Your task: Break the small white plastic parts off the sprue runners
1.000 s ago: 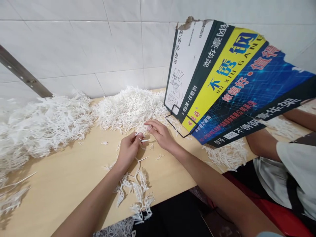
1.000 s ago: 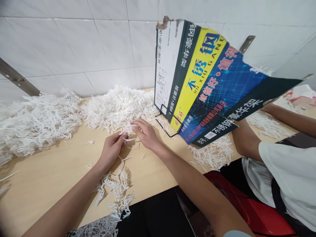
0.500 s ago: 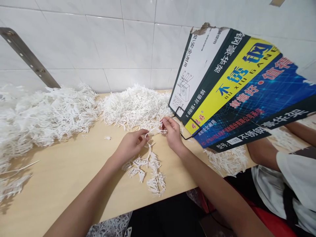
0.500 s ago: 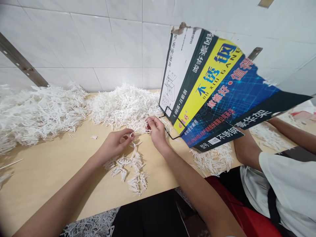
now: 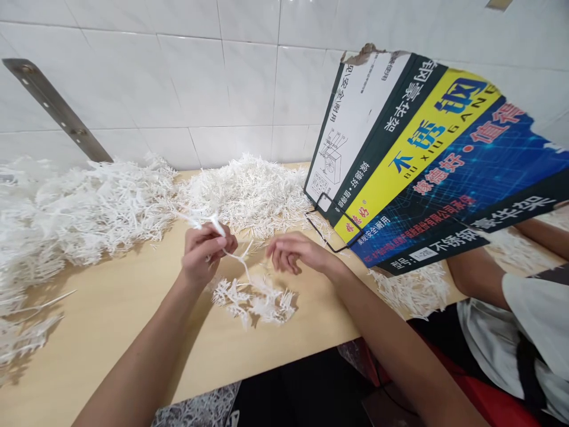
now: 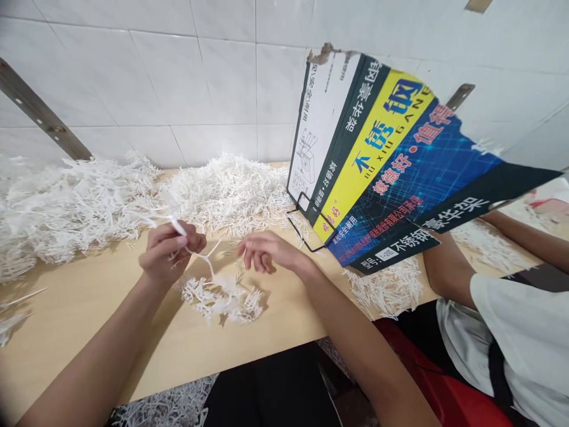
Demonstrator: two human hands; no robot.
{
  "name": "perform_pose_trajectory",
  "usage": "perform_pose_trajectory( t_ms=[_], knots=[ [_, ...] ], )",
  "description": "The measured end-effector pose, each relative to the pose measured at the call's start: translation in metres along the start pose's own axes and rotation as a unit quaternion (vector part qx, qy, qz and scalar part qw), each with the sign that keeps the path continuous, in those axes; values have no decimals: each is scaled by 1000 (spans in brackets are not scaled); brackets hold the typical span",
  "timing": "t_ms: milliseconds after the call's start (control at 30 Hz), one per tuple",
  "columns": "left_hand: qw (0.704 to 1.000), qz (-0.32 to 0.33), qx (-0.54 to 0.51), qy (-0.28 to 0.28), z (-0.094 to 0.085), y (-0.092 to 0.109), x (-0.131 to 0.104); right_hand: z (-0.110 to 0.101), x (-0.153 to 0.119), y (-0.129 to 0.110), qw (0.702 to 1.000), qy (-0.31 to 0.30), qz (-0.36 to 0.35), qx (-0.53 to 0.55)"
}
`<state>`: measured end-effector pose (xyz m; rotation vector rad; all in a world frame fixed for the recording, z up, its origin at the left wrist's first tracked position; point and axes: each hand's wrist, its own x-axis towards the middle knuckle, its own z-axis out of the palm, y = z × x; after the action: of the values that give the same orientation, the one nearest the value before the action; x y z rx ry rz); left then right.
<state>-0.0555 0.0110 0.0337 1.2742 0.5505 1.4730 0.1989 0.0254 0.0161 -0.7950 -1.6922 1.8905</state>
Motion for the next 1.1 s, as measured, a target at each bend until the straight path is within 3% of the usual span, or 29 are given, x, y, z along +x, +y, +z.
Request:
perform_pose_trajectory(
  t_ms=[100,167,233,300,367,400,433,500,600,733,833,900,967,1033,1100],
  knots=[
    [993,32,-116,-4,-10,12,4,4,-6,0,958,-241,146,-45],
    [986,30,-162,21,-16,18,6,9,-6,2,942,-292,158,-38],
    [981,25,-187,55,-21,19,9,13,-2,4,974,-213,67,-36],
    [982,1,-168,90,-22,15,12,18,2,4,993,-26,-77,-86],
    [986,-37,-69,148,-19,6,15,21,5,3,956,148,-193,-162],
    [982,-51,16,182,-17,1,16,23,6,2,938,192,-222,-184],
    [968,-53,119,216,-14,-3,16,25,6,2,932,206,-232,-185],
    [910,-33,329,248,-8,-8,13,28,6,4,953,180,-209,-124],
    [821,0,534,202,4,-5,6,30,9,10,982,129,-135,21],
    [752,9,640,159,16,7,-2,28,12,10,990,51,-29,127],
    [726,-15,666,174,16,12,-1,28,10,7,995,-9,13,94],
    [714,-40,676,181,9,10,2,28,11,9,999,14,24,22],
    [701,-58,690,173,-1,5,4,29,14,15,993,90,13,-69],
    [683,-40,711,162,-8,-3,5,30,17,21,976,156,-19,-152],
    [655,11,737,164,-10,-9,5,30,19,23,961,175,-55,-208]
  ],
)
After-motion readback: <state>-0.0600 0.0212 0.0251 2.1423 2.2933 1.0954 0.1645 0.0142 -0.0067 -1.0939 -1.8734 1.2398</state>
